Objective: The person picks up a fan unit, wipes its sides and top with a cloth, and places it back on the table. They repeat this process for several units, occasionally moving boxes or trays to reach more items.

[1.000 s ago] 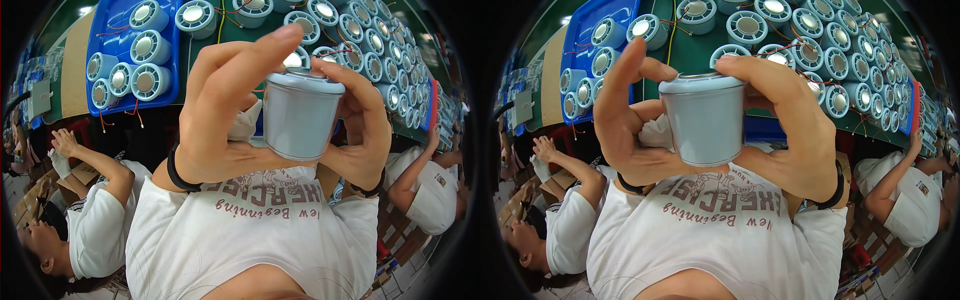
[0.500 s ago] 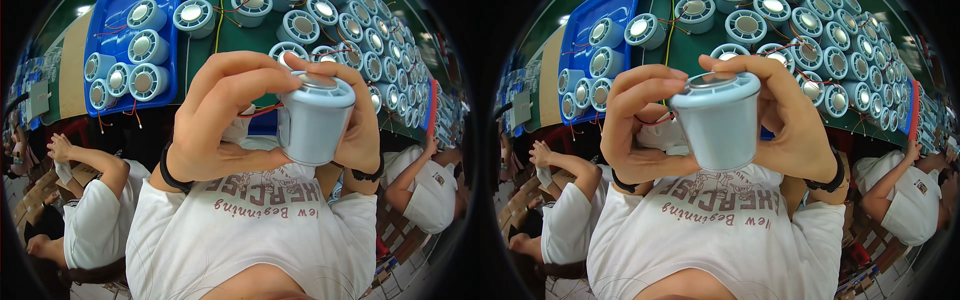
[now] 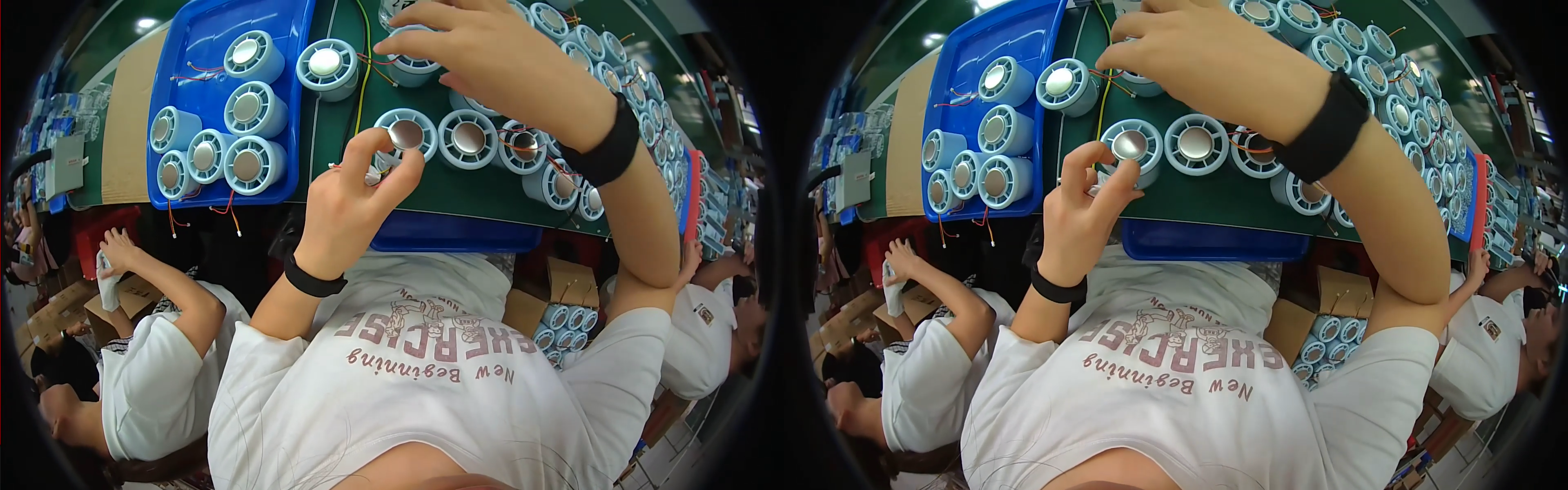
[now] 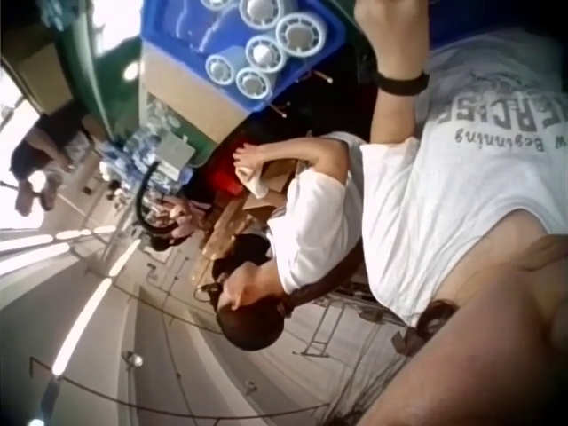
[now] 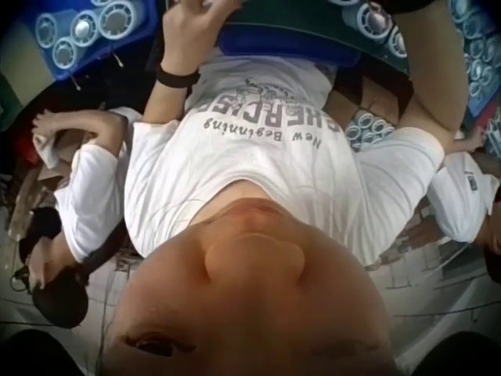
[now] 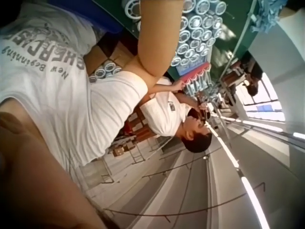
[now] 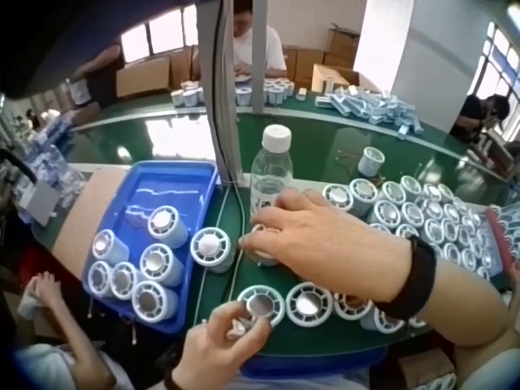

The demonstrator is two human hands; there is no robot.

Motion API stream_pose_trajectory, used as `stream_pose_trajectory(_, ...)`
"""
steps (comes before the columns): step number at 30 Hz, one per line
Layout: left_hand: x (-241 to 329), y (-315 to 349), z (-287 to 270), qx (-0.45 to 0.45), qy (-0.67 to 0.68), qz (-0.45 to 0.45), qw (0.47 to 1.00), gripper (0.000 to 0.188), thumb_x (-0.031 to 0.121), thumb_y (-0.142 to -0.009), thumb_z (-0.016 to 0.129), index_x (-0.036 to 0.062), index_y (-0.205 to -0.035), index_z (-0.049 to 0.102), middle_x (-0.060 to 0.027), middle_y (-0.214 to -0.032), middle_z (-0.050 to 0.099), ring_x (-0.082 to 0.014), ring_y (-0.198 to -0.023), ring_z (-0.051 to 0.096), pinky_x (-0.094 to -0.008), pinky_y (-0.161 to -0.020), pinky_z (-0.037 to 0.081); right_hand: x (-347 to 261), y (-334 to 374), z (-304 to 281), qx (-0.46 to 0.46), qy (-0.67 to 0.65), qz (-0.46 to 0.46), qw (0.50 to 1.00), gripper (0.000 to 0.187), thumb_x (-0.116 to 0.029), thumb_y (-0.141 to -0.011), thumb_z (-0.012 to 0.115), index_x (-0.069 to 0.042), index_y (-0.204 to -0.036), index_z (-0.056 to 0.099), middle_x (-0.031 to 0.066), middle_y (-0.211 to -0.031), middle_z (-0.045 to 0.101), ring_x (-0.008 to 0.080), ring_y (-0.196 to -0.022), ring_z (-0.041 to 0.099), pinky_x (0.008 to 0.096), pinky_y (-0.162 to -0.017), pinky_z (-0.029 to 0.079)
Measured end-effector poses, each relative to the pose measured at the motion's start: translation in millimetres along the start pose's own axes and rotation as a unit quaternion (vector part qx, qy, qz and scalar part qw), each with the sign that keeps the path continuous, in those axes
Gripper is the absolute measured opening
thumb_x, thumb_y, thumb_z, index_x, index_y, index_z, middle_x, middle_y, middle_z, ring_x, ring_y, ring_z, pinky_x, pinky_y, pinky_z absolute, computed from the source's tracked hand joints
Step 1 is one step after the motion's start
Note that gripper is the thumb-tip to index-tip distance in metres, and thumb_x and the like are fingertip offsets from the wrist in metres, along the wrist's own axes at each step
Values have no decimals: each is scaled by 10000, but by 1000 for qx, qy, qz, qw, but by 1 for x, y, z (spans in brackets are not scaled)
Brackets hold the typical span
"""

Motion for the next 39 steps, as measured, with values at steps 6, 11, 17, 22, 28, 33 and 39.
stream_pose_trajectory(6, -9, 14, -1, 30, 53, 6, 998, 292, 47, -691, 795, 100, -936, 646, -96, -1154, 563, -138, -525, 480, -250, -451, 407, 16, -15, 34, -81, 74, 26, 994, 317, -72, -859, 625, -37, -1171, 583, 183, -1241, 549, 310, -1147, 493, 377, -973, 402)
stream_pose_trajectory(11, -8, 17, -6, 53, 72, -26, 996, 319, 96, -675, 838, 80, -955, 686, -137, -1219, 582, -138, -583, 554, -240, -474, 440, 23, -20, 25, -109, 20, 31, 993, 354, -116, -822, 675, -24, -1151, 582, 166, -1154, 581, 295, -1103, 512, 365, -949, 421)
stream_pose_trajectory(17, -15, 9, -47, 124, 100, -115, 981, 518, 125, -698, 820, 163, -1191, 666, -123, -1231, 584, -144, -570, 551, -246, -498, 489, 32, -8, -7, -46, -164, 73, 983, 497, -235, -772, 748, -20, -1187, 577, 132, -1080, 601, 252, -1004, 562, 342, -835, 484)
stream_pose_trajectory(22, -17, -12, -67, 114, 55, -124, 984, 637, 95, -670, 850, 131, -1267, 630, -133, -1263, 578, -224, -912, 590, -296, -717, 527, 39, -1, -2, -45, -285, 105, 952, 589, -301, -773, 783, -10, -1234, 560, 118, -1090, 603, 211, -931, 605, 300, -745, 531)
stream_pose_trajectory(28, -4, -33, -64, 124, 159, -20, 979, 690, 33, -674, 846, 61, -1306, 570, -148, -1285, 585, -252, -1102, 628, -311, -840, 549, -1, 1, -33, 46, -412, -1, 910, 654, -356, -784, 784, 35, -1250, 543, 144, -1066, 613, 197, -911, 622, 293, -758, 556)
stream_pose_trajectory(33, -29, -26, -58, 153, 378, -137, 903, 819, 23, -628, 871, 19, -1341, 469, -125, -1254, 608, -185, -1032, 651, -278, -821, 545, -15, 26, -35, 73, -424, 109, 896, 569, -306, -794, 778, 68, -1161, 558, 189, -1025, 614, 224, -905, 623, 313, -742, 544)
stream_pose_trajectory(39, -28, -21, -50, 108, 479, -120, 863, 810, -25, -658, 836, 48, -1341, 408, -110, -1230, 595, -144, -980, 654, -223, -710, 568, -45, 42, -39, 134, -196, -14, 971, 641, -34, -662, 825, 22, -1249, 575, 151, -1258, 557, 233, -1041, 613, 293, -793, 537)
Point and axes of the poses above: each hand's wrist, its own y-axis away from the middle knuckle, its own z-axis out of the palm, x = y × z, the point moved 9 cm from there along -y, towards the middle knuckle
